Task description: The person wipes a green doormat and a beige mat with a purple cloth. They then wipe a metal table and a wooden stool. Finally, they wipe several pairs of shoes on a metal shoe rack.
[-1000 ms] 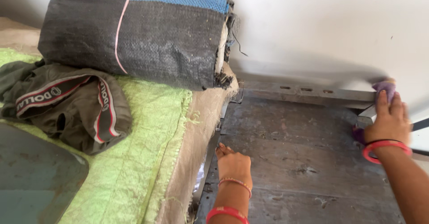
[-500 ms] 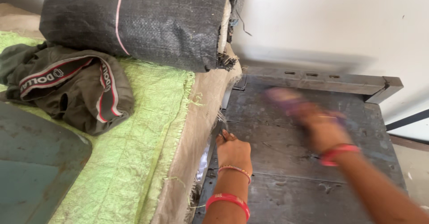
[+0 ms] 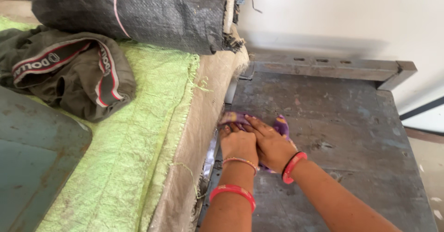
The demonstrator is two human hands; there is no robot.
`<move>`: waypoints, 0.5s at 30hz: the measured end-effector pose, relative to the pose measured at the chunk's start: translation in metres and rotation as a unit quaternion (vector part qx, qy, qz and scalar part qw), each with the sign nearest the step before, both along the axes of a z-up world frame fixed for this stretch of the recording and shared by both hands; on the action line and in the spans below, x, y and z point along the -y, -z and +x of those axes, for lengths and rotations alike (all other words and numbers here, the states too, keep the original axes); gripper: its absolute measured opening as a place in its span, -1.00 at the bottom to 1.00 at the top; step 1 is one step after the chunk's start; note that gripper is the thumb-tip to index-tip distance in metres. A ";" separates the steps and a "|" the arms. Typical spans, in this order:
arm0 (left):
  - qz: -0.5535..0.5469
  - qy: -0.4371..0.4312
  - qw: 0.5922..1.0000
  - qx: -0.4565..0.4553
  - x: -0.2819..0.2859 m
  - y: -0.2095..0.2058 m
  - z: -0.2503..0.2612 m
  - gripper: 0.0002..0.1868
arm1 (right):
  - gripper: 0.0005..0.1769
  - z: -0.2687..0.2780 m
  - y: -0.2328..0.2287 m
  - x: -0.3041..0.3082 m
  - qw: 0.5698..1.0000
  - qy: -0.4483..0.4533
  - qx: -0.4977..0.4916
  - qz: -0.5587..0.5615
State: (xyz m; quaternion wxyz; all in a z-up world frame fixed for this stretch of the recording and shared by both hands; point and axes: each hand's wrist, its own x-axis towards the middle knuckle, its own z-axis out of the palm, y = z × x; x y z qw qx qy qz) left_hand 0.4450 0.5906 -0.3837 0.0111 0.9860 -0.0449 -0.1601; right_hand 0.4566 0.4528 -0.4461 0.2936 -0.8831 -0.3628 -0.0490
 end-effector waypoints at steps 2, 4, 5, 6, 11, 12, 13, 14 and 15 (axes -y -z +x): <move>0.016 0.002 0.997 -0.069 -0.004 -0.009 -0.001 0.02 | -0.41 -0.003 -0.016 0.021 0.998 0.006 0.027 -0.063; 0.026 0.006 0.994 -0.105 -0.005 -0.019 0.003 0.34 | -0.37 -0.006 -0.021 0.064 0.990 0.066 0.022 -0.120; 0.027 0.011 0.994 -0.109 -0.006 -0.022 0.005 0.41 | -0.31 -0.011 -0.022 0.096 0.982 0.122 0.001 -0.143; 0.028 0.014 0.993 -0.116 -0.007 -0.022 0.003 0.47 | -0.11 -0.015 -0.020 0.128 0.949 0.200 -0.013 -0.245; -0.003 0.006 0.997 -0.082 -0.014 -0.018 -0.010 0.42 | -0.40 -0.072 0.020 0.217 0.832 0.519 0.038 -0.191; -0.018 -0.002 0.997 -0.074 -0.016 -0.018 -0.012 0.41 | -0.40 -0.079 0.023 0.213 0.821 0.547 0.091 -0.140; -0.031 -0.006 0.998 -0.060 -0.021 -0.018 -0.016 0.30 | -0.43 -0.079 0.028 0.195 0.829 0.518 0.096 -0.186; -0.047 -0.010 0.998 -0.048 -0.025 -0.017 -0.025 0.20 | -0.46 -0.078 0.030 0.169 0.836 0.486 0.100 -0.235; -0.063 -0.014 0.997 -0.036 -0.027 -0.013 -0.033 0.09 | -0.34 -0.079 0.031 0.135 0.802 0.434 0.196 -0.360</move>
